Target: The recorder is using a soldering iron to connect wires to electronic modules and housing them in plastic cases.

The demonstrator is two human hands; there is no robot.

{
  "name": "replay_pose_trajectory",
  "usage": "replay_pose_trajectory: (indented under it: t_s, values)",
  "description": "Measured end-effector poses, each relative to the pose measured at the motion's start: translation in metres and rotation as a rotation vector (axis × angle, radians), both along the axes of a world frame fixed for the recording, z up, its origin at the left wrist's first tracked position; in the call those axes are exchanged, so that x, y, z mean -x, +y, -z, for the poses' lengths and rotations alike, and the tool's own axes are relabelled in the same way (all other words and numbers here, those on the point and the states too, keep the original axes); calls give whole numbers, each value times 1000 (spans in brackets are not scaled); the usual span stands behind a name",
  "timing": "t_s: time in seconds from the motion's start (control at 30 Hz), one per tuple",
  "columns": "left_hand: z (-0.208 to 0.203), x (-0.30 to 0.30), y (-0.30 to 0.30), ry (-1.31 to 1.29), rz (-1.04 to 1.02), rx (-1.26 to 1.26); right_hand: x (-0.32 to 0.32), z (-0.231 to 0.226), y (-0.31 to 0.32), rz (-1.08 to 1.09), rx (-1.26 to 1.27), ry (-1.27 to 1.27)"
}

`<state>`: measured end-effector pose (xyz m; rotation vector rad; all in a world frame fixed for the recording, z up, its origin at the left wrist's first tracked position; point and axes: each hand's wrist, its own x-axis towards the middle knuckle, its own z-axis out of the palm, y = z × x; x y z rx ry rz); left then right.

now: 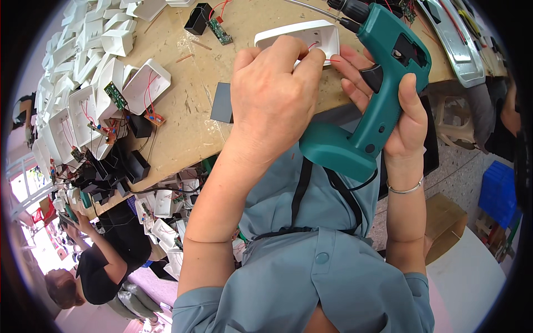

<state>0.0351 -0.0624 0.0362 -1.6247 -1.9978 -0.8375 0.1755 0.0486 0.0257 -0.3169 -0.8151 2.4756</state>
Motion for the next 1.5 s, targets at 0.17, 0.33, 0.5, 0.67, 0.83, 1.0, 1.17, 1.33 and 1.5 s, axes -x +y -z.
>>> replay_pose_trajectory:
  t_s: [0.17,0.33,0.5,0.67,0.83,1.0,1.17,1.33,1.5]
  values:
    - [2,5,3,6,9,49,2,3,1,8,-3,-6]
    - [7,9,11,115,-8,-129,2,0,3,7,-10,-3]
    - [7,7,8,88,-61,-58,2,1,4,11,-10,-1]
    - [8,8,11,87,-110,-131,2,1,2,16,-32,-19]
    - [9,9,19,92,-178,-196,-27,-2,11,-73,-249,-43]
    - [17,13,22,13,-141,-175,-64,-9,-2,116,-441,-169]
    - [20,15,26,-15,-135,-183,-86,-14,-20,273,-603,-319]
    - [22,16,28,-19,-113,-191,-92,-19,-37,325,-700,-485]
    - [26,17,30,-38,-90,-219,-89,-15,-40,294,-726,-540]
